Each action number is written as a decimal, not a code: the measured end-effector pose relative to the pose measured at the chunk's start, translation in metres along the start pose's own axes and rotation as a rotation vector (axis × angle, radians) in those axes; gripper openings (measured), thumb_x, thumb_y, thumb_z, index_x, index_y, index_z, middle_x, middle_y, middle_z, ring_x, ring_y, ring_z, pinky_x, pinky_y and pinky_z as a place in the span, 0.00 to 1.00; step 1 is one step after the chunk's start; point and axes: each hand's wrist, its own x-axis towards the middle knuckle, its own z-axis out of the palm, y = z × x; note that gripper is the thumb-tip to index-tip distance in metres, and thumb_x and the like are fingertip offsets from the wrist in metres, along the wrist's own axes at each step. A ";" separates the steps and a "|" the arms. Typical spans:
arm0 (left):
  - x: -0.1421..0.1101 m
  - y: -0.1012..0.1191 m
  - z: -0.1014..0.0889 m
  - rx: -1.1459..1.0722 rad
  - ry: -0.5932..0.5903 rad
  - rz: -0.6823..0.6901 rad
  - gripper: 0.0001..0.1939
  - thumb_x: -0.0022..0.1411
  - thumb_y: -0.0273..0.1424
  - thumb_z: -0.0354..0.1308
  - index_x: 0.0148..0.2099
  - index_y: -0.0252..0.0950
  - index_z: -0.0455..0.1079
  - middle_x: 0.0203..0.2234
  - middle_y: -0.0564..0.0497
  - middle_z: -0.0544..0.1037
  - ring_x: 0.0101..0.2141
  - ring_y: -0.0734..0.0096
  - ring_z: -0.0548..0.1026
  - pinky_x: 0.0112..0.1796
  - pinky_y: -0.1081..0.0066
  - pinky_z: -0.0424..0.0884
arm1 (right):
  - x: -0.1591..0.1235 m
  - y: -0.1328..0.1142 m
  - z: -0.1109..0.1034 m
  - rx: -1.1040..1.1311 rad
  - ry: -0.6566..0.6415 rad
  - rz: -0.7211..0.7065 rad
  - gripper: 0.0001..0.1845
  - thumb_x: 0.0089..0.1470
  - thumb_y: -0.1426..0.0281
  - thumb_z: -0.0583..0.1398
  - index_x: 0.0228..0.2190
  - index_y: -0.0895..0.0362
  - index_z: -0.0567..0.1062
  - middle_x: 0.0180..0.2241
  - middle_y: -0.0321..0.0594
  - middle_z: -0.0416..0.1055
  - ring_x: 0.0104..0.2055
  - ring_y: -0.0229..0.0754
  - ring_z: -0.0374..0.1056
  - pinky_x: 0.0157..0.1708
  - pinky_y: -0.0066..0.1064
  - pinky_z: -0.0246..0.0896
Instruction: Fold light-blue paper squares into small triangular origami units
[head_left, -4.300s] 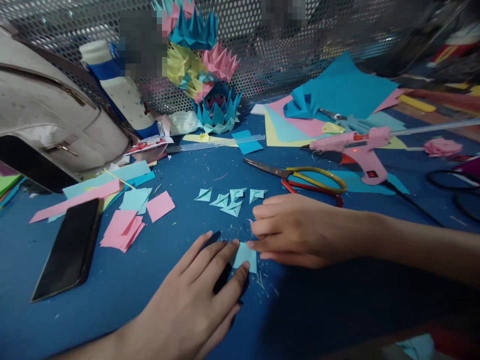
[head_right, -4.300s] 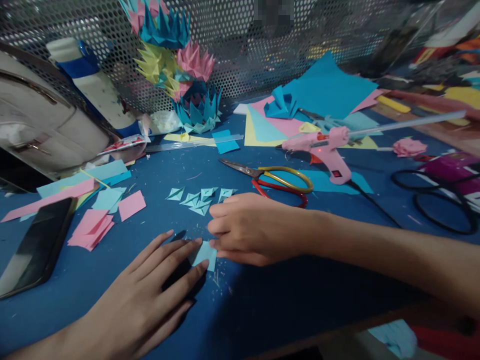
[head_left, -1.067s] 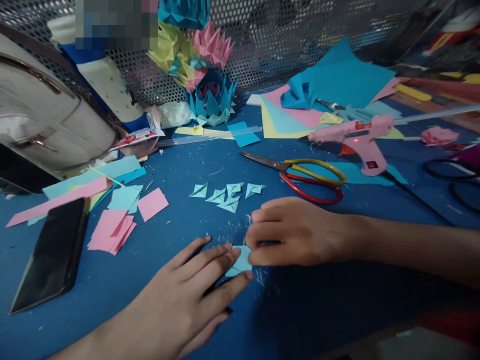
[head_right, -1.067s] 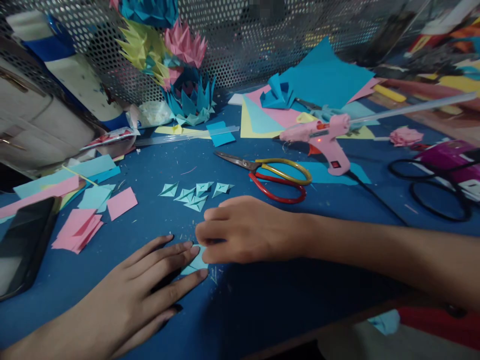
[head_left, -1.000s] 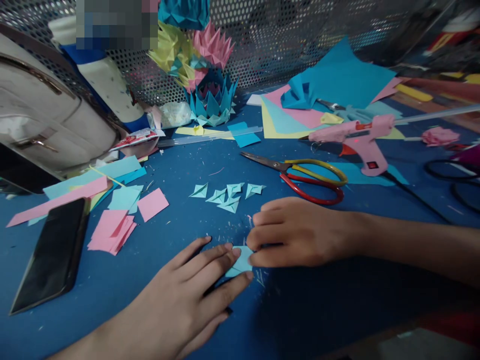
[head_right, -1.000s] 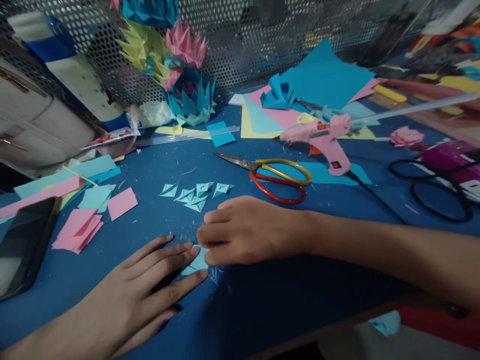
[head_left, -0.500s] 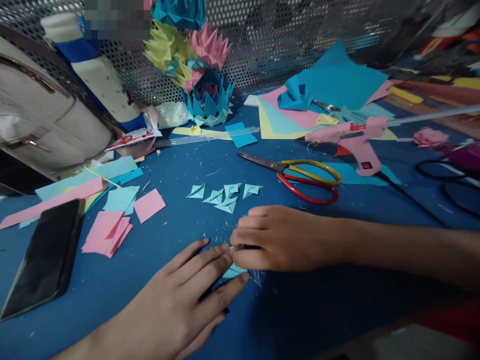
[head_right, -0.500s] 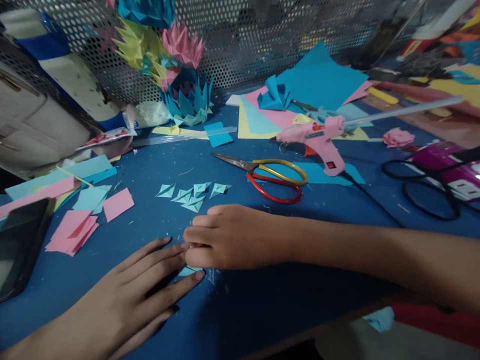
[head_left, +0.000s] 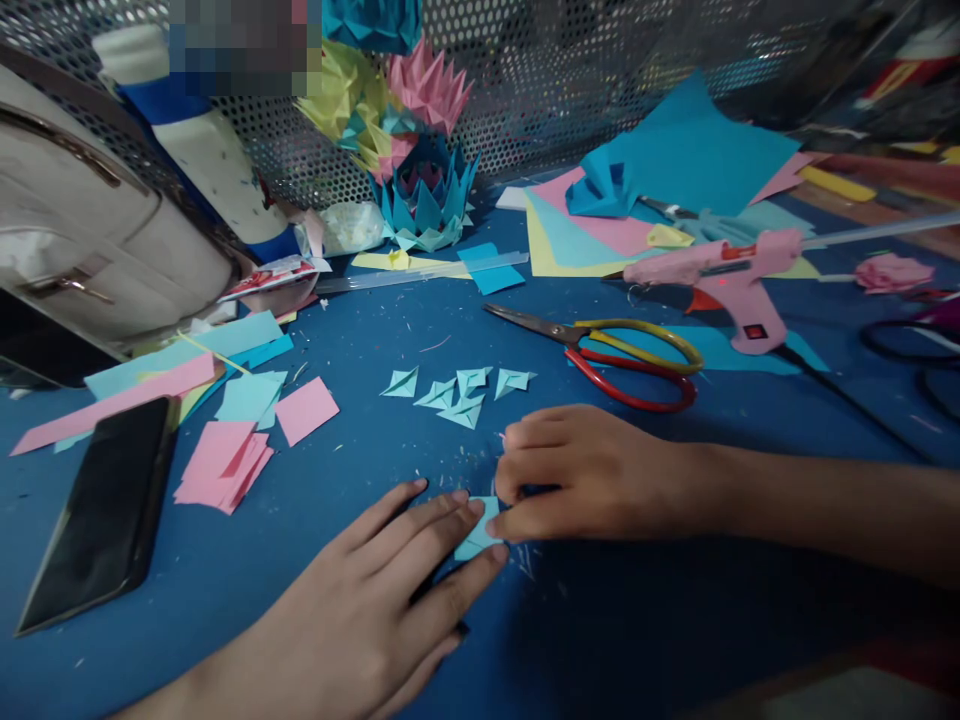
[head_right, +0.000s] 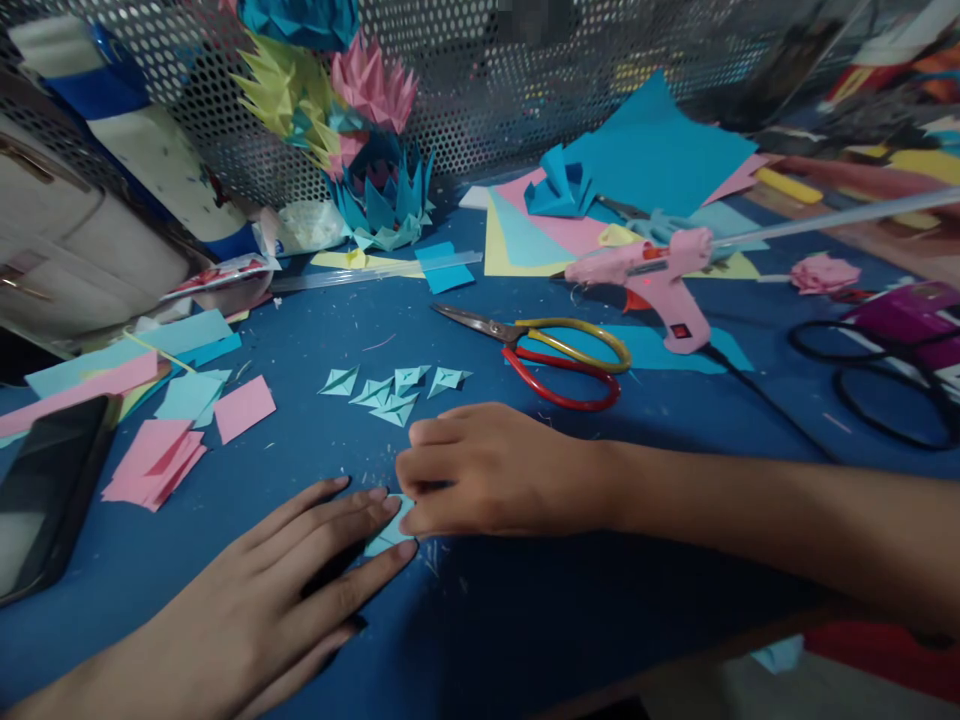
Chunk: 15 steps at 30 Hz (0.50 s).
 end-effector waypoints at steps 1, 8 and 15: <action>0.000 0.000 0.000 -0.007 -0.005 -0.006 0.21 0.75 0.33 0.43 0.65 0.37 0.64 0.55 0.44 0.73 0.58 0.61 0.69 0.60 0.56 0.65 | -0.001 0.003 -0.001 0.008 -0.017 -0.021 0.13 0.69 0.68 0.51 0.42 0.51 0.75 0.36 0.36 0.71 0.38 0.38 0.60 0.38 0.33 0.55; -0.004 -0.001 0.008 -0.031 -0.004 -0.018 0.21 0.74 0.38 0.48 0.65 0.40 0.63 0.55 0.47 0.73 0.59 0.61 0.68 0.65 0.51 0.53 | 0.000 0.015 -0.011 0.085 -0.114 0.005 0.13 0.68 0.63 0.53 0.42 0.52 0.77 0.34 0.37 0.69 0.38 0.41 0.59 0.38 0.35 0.52; 0.001 -0.003 0.009 -0.222 0.133 -0.101 0.17 0.75 0.34 0.46 0.60 0.37 0.68 0.51 0.49 0.76 0.56 0.66 0.70 0.66 0.58 0.51 | 0.008 0.013 -0.007 0.316 -0.142 0.132 0.08 0.64 0.67 0.58 0.35 0.56 0.77 0.32 0.37 0.70 0.35 0.39 0.61 0.36 0.32 0.53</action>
